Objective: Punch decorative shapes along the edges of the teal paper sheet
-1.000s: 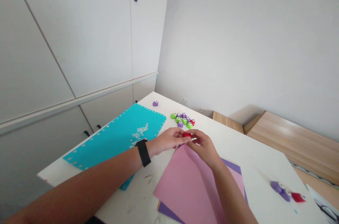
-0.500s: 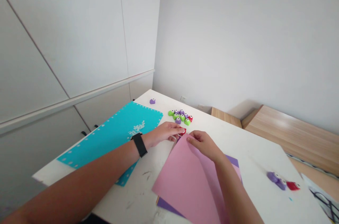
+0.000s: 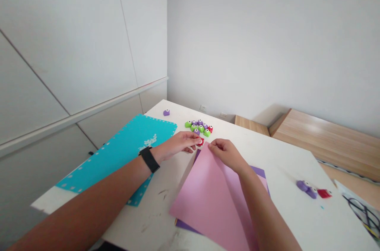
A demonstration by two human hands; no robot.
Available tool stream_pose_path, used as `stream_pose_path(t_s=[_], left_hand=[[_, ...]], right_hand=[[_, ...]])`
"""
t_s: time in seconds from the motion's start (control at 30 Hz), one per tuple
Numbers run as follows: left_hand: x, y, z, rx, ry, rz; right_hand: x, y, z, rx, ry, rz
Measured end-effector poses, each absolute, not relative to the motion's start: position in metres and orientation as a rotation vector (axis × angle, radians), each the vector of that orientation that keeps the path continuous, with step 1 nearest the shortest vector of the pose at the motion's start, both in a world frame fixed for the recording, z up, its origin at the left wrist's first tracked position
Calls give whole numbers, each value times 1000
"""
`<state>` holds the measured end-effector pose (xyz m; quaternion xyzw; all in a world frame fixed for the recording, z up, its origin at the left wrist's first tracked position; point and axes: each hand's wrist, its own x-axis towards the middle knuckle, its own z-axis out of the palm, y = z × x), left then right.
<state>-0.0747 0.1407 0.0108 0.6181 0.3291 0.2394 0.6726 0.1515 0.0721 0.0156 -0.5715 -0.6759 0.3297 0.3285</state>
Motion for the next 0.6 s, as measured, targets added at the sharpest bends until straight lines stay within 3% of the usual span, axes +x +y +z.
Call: stream_pose_path(t_s=[0.6], left_hand=[[-66, 129, 14, 1573, 637, 525]], right_hand=[[146, 69, 25, -1461, -2002, 722]])
